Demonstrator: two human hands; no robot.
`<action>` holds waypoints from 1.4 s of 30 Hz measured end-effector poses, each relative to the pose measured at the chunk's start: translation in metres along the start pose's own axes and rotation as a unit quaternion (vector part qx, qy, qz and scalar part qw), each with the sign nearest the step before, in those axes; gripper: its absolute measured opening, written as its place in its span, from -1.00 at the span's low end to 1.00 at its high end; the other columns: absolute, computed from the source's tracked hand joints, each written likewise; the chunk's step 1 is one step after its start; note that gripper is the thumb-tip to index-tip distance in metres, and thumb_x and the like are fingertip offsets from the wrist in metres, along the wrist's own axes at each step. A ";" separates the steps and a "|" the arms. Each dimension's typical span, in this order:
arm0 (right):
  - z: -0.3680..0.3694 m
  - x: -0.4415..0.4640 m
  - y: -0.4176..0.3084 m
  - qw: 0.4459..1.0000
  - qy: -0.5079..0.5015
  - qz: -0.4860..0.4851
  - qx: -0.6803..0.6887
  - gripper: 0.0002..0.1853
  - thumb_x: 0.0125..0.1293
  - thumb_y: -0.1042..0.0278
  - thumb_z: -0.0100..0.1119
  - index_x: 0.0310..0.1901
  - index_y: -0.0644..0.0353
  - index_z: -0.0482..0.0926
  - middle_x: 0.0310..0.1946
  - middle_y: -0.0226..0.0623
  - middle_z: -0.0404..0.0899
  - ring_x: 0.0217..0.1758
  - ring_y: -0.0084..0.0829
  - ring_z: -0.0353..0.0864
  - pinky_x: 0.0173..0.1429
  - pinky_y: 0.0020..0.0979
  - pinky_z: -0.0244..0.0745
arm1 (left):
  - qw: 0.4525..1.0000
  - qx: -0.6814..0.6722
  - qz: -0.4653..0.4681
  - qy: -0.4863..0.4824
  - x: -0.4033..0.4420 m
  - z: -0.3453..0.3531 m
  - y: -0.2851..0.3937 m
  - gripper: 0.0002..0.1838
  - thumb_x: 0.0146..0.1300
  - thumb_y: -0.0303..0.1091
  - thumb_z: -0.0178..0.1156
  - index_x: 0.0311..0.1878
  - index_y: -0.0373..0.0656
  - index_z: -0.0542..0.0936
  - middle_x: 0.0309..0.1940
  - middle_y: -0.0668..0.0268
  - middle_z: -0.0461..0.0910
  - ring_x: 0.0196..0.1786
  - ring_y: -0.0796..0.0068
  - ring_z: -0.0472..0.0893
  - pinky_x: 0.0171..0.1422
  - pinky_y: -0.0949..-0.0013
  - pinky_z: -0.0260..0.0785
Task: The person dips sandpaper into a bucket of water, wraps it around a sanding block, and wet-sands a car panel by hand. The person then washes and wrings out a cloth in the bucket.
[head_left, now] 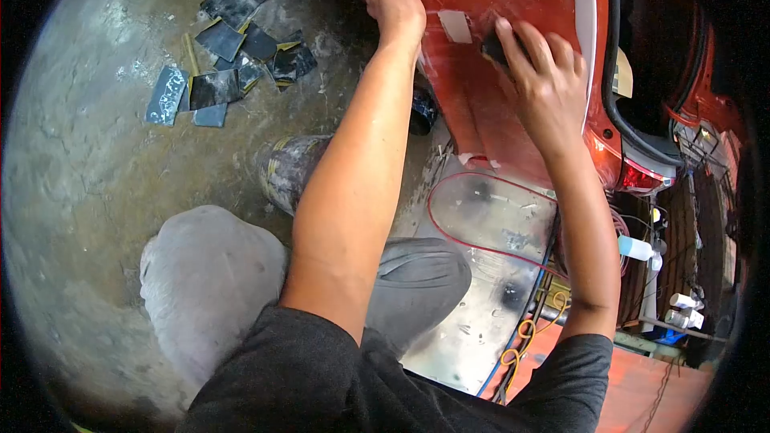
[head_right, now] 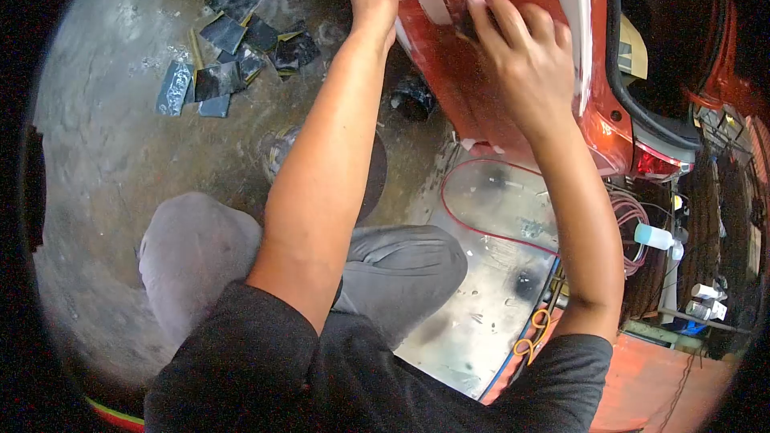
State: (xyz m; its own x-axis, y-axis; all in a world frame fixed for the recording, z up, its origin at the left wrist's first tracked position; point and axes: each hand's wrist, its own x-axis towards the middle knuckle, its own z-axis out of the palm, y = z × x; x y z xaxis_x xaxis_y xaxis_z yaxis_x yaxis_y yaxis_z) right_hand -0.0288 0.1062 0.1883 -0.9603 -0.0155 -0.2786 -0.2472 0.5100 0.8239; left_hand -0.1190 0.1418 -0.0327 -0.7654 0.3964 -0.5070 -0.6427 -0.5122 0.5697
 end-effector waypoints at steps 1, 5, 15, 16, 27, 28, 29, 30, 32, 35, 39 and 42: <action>0.006 -0.018 0.003 1.000 0.017 -0.005 -0.011 -0.39 0.22 0.24 0.20 0.37 -0.08 0.57 0.20 -0.51 0.57 0.12 -0.35 0.54 0.13 -0.27 0.42 | 1.000 0.006 -0.004 -0.002 -0.001 0.000 0.000 -0.15 0.58 0.14 0.00 0.63 -0.24 -0.04 0.50 -0.26 0.18 0.53 -0.27 0.19 0.63 -0.14 0.03; -0.002 -0.033 0.016 0.999 -0.028 -0.028 -0.005 -0.39 0.20 0.23 0.26 0.36 -0.12 0.58 0.17 -0.54 0.59 0.12 -0.37 0.54 0.11 -0.26 0.43 | 1.000 0.011 -0.006 0.004 0.001 -0.001 0.006 -0.17 0.58 0.13 0.00 0.64 -0.22 -0.04 0.51 -0.24 0.17 0.54 -0.25 0.20 0.64 -0.13 0.03; 0.014 -0.023 0.007 0.998 0.039 0.055 -0.005 -0.30 0.16 0.09 0.51 0.39 -0.22 0.58 0.17 -0.53 0.59 0.14 -0.32 0.54 0.13 -0.22 0.41 | 0.999 0.030 -0.014 0.004 0.002 0.001 0.003 -0.14 0.59 0.11 -0.01 0.66 -0.22 -0.10 0.53 -0.22 0.15 0.56 -0.24 0.17 0.65 -0.11 0.03; 0.009 -0.015 0.006 0.998 0.039 0.057 -0.002 -0.30 0.16 0.08 0.51 0.39 -0.22 0.58 0.17 -0.53 0.59 0.13 -0.32 0.54 0.13 -0.22 0.41 | 0.999 0.038 -0.018 0.010 0.003 0.003 -0.003 -0.14 0.59 0.11 -0.02 0.67 -0.22 -0.12 0.54 -0.21 0.15 0.56 -0.24 0.17 0.65 -0.11 0.03; -0.039 -0.023 -0.072 0.936 -0.224 0.159 0.220 -0.35 0.06 0.16 0.53 0.20 0.19 0.58 0.03 -0.10 0.57 0.15 -0.08 0.53 0.12 -0.03 0.47 | 0.971 0.157 0.167 0.071 -0.031 0.002 0.033 0.04 0.50 0.20 0.11 0.67 -0.35 -0.15 0.65 -0.31 -0.14 0.69 -0.23 -0.07 0.73 -0.05 -0.17; -0.029 -0.036 -0.096 0.898 -0.334 0.114 0.263 -0.40 0.07 0.14 0.53 0.15 0.18 0.62 0.02 -0.10 0.59 0.15 -0.07 0.54 0.12 -0.02 0.48 | 0.967 0.178 0.172 0.064 -0.044 0.007 0.041 0.02 0.51 0.17 0.11 0.68 -0.33 -0.13 0.65 -0.29 -0.12 0.69 -0.20 -0.07 0.73 -0.04 -0.17; -0.006 -0.058 -0.127 0.865 -0.362 0.087 0.337 -0.46 0.10 0.10 0.52 0.08 0.18 0.65 -0.01 -0.11 0.61 0.15 -0.07 0.54 0.14 -0.02 0.49 | 0.961 0.202 0.189 0.023 -0.055 0.010 0.038 0.23 0.31 0.37 0.19 0.69 -0.26 -0.21 0.65 -0.30 -0.23 0.70 -0.28 -0.18 0.71 -0.21 -0.25; 0.014 -0.064 -0.157 0.804 -0.431 0.080 0.402 -0.50 0.16 0.09 0.48 0.08 0.18 0.66 0.09 -0.09 0.64 0.28 -0.02 0.52 0.24 -0.03 0.48 | 0.952 0.226 0.205 -0.019 -0.062 0.012 0.030 0.45 0.11 0.57 0.28 0.70 -0.19 -0.29 0.66 -0.32 -0.33 0.70 -0.36 -0.30 0.69 -0.37 -0.34; 0.048 -0.075 -0.217 0.716 -0.473 0.114 0.501 -0.50 0.19 0.10 0.45 0.11 0.19 0.65 0.12 -0.09 0.63 0.29 -0.03 0.52 0.26 -0.04 0.47 | 0.935 0.272 0.210 -0.085 -0.066 0.014 0.016 0.70 -0.19 0.72 0.33 0.68 -0.23 -0.38 0.64 -0.34 -0.54 0.69 -0.36 -0.52 0.64 -0.48 -0.53; 0.083 -0.083 -0.297 0.640 -0.477 0.187 0.573 -0.51 0.23 0.11 0.41 0.14 0.19 0.64 0.15 -0.08 0.62 0.30 -0.03 0.52 0.30 -0.05 0.46 | 0.904 0.342 0.238 -0.096 -0.082 0.014 0.005 0.74 -0.26 0.70 0.38 0.68 -0.22 -0.40 0.63 -0.35 -0.59 0.68 -0.39 -0.55 0.63 -0.49 -0.51; 0.103 -0.087 -0.367 0.609 -0.456 0.253 0.598 -0.51 0.29 0.12 0.35 0.18 0.20 0.62 0.20 -0.07 0.60 0.32 -0.04 0.52 0.34 -0.07 0.45 | 0.894 0.345 0.270 -0.094 -0.082 0.007 -0.003 0.68 -0.20 0.67 0.37 0.69 -0.24 -0.34 0.65 -0.34 -0.49 0.69 -0.38 -0.45 0.66 -0.42 -0.44; 0.106 -0.085 -0.384 0.606 -0.445 0.269 0.603 -0.51 0.34 0.13 0.30 0.22 0.20 0.60 0.23 -0.06 0.59 0.33 -0.04 0.52 0.38 -0.08 0.43 | 0.876 0.351 0.315 -0.098 -0.076 -0.005 -0.013 0.62 -0.14 0.61 0.39 0.69 -0.25 -0.29 0.66 -0.34 -0.41 0.69 -0.39 -0.36 0.68 -0.37 -0.37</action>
State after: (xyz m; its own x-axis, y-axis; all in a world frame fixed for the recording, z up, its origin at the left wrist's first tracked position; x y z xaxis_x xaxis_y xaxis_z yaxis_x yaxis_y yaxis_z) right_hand 0.1611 0.0030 -0.1566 -0.2777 0.6283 -0.7267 0.8593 0.5006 0.1044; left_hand -0.0521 0.1147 -0.0046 -0.9224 0.3625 0.1329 0.0998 -0.1086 0.9891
